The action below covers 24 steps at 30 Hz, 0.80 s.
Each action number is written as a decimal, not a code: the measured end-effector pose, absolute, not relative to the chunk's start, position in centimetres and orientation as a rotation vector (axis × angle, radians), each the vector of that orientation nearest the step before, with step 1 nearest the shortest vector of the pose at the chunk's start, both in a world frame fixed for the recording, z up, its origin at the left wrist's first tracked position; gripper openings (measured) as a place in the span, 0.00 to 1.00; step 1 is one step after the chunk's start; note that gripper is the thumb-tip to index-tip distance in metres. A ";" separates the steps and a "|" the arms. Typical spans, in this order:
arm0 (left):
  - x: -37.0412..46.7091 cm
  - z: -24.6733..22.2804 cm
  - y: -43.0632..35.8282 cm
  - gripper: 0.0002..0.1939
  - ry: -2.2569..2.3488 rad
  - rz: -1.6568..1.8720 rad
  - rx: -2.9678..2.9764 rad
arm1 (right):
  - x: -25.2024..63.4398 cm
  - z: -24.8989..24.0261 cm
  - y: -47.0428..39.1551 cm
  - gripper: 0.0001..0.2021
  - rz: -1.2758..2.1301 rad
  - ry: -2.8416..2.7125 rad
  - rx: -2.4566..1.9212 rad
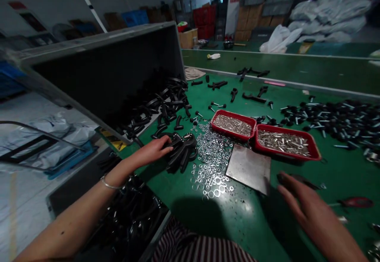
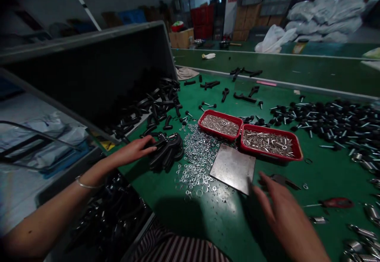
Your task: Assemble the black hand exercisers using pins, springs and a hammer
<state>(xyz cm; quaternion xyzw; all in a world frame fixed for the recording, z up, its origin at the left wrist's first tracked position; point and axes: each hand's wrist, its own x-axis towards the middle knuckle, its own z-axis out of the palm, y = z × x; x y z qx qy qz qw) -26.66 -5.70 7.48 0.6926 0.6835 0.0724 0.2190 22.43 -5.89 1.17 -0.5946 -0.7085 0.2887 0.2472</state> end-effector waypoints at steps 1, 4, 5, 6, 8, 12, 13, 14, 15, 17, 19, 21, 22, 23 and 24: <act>-26.8 7.5 -5.4 0.22 1.851 0.217 1.906 | 18.6 2.1 -6.2 0.27 1.145 -1.851 -1.513; -27.3 8.0 -3.9 0.28 1.777 0.171 1.805 | 6.7 2.4 -7.3 0.27 2.083 -1.351 -1.001; -27.6 8.3 -3.2 0.30 1.738 0.119 1.733 | 3.4 1.8 -7.4 0.27 2.190 -1.195 -0.901; -27.9 8.5 -2.4 0.32 1.676 0.062 1.644 | 0.6 1.1 -7.3 0.26 2.244 -1.060 -0.866; -28.5 8.6 -0.7 0.34 1.511 -0.010 1.466 | -3.2 -0.3 -6.5 0.27 2.333 -0.858 -0.827; -28.6 7.6 2.4 0.32 1.352 -0.058 1.284 | -6.1 -1.0 -4.5 0.25 2.274 -0.727 -0.873; -28.3 7.2 2.8 0.31 1.339 -0.077 1.275 | -6.4 -0.9 -4.2 0.24 2.248 -0.736 -0.908; -28.0 6.9 3.0 0.32 1.322 -0.099 1.275 | -6.6 -0.8 -4.1 0.24 2.223 -0.756 -0.943; -27.6 6.5 3.0 0.33 1.303 -0.114 1.284 | -6.8 -0.9 -4.1 0.25 2.195 -0.784 -0.972; -27.1 6.1 2.1 0.35 1.284 -0.106 1.303 | -7.1 -1.0 -4.4 0.26 2.129 -0.844 -0.992; -26.9 5.9 0.4 0.38 1.354 -0.049 1.327 | -7.4 -1.3 -4.8 0.27 2.053 -0.930 -0.965; -27.2 5.8 -1.9 0.39 1.475 0.072 1.398 | -7.5 -1.3 -5.1 0.28 1.955 -1.081 -0.924; -27.5 5.6 -3.3 0.38 1.529 0.165 1.462 | -7.5 -1.2 -5.2 0.29 1.888 -1.178 -0.910; -27.8 5.4 -4.7 0.36 1.572 0.276 1.532 | -7.3 -1.0 -5.2 0.31 1.806 -1.284 -0.903; -28.1 5.0 -6.2 0.35 1.602 0.396 1.591 | -7.1 -0.8 -5.1 0.32 1.715 -1.396 -0.895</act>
